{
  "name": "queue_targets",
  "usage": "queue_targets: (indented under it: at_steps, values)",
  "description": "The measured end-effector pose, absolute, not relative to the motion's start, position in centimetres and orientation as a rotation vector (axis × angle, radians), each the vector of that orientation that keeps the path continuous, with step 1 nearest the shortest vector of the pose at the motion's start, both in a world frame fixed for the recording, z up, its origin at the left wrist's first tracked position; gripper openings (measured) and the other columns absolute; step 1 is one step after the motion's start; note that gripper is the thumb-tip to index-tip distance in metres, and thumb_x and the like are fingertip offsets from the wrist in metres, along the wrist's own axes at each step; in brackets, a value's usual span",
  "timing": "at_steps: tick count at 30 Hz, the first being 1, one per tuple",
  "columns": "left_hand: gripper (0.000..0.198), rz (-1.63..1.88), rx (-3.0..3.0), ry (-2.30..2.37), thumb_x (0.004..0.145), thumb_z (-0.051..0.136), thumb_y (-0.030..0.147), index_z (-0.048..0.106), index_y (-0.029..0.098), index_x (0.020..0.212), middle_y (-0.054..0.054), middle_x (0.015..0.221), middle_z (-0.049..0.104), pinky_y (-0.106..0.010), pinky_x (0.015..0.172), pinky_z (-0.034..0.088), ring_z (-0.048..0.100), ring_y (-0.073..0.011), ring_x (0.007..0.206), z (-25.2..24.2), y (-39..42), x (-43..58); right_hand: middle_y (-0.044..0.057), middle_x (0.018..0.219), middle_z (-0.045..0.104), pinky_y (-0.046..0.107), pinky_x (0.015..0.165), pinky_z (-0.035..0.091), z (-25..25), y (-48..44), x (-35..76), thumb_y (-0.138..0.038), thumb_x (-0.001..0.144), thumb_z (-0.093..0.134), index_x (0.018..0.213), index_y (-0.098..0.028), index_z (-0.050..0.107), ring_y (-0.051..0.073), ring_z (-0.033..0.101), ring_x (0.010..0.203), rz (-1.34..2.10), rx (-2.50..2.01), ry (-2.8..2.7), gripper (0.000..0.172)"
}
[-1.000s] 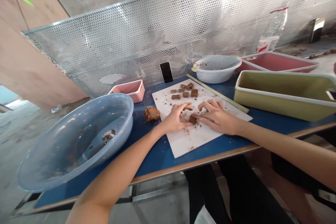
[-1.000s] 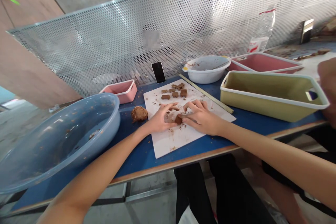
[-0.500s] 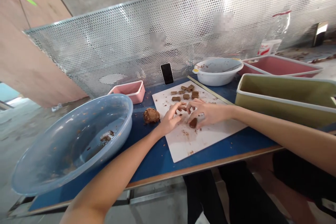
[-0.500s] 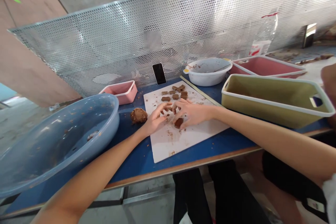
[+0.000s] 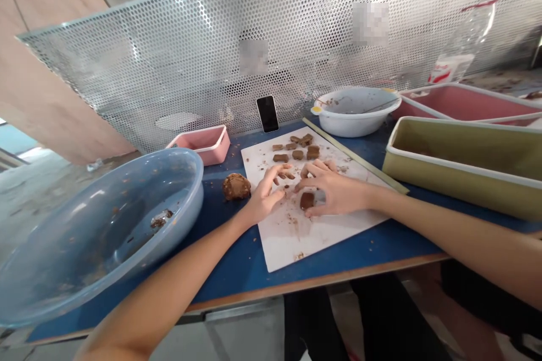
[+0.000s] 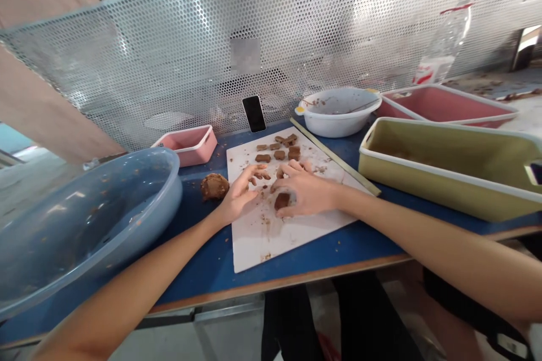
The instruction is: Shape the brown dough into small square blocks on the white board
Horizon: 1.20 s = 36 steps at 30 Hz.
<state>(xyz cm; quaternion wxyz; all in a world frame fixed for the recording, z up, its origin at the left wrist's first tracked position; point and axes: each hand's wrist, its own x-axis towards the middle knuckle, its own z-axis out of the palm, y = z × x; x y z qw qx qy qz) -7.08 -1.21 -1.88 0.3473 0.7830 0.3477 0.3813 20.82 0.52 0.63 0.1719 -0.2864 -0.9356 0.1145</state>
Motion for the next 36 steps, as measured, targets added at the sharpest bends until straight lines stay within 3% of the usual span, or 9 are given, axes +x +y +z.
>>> queue_targets:
  at_steps: [2,7,14,23,31,36]
  values:
    - [0.068,0.988,2.04,0.903,0.097,0.059,0.034,0.051,0.028,0.164,-0.013,0.155,0.066,-0.049,0.114,0.044,0.062,-0.0336,0.141,-1.9,-1.2,-7.1,0.017,0.123,0.063,0.063,0.105,0.043,0.6,-0.4,20.5,-0.071,0.089,0.086,0.12,-0.023,0.082,0.042,0.054,0.121,0.159,-0.96,-2.614,0.057]
    - [0.068,0.98,2.05,0.923,0.095,0.058,0.032,0.052,0.027,0.163,-0.014,0.149,0.068,-0.049,0.112,0.044,0.061,-0.0337,0.139,-1.5,-1.4,-7.0,0.018,0.115,0.066,0.06,0.098,0.041,0.6,-2.2,20.1,-0.059,0.093,0.08,0.097,-0.022,0.075,0.042,0.058,0.115,0.015,-1.061,-2.603,0.038]
    - [0.069,0.966,2.07,0.896,0.095,0.059,0.026,0.05,0.028,0.163,-0.014,0.145,0.069,-0.049,0.111,0.044,0.06,-0.034,0.14,-1.3,-1.5,-7.2,0.015,0.106,0.069,0.057,0.094,0.038,0.3,-2.4,19.6,-0.049,0.093,0.076,0.087,-0.023,0.068,0.037,0.06,0.109,0.108,-1.091,-2.562,0.029]
    - [0.076,0.993,2.072,0.867,0.091,0.057,0.018,0.049,0.026,0.166,-0.014,0.148,0.068,-0.048,0.111,0.041,0.058,-0.0315,0.134,-2.3,-1.2,-7.4,0.012,0.103,0.071,0.05,0.093,0.038,0.2,-2.2,19.8,-0.042,0.095,0.077,0.086,-0.022,0.067,0.032,0.062,0.104,0.139,-1.056,-2.569,0.024]
    - [0.069,0.974,2.101,0.888,0.092,0.058,0.016,0.057,0.025,0.16,-0.013,0.142,0.07,-0.045,0.108,0.045,0.06,-0.0316,0.132,-2.0,-1.2,-7.2,0.016,0.116,0.07,0.055,0.095,0.041,0.4,-1.4,20.8,-0.067,0.092,0.083,0.107,-0.021,0.075,0.04,0.061,0.113,0.044,-1.034,-2.6,0.049]
    - [0.07,0.972,2.118,0.876,0.091,0.058,0.015,0.057,0.026,0.16,-0.011,0.14,0.07,-0.046,0.108,0.044,0.059,-0.0311,0.131,-1.9,-1.3,-7.2,0.013,0.11,0.069,0.053,0.097,0.039,0.2,-1.2,20.7,-0.055,0.096,0.08,0.097,-0.022,0.073,0.034,0.061,0.107,0.139,-1.001,-2.611,0.034]
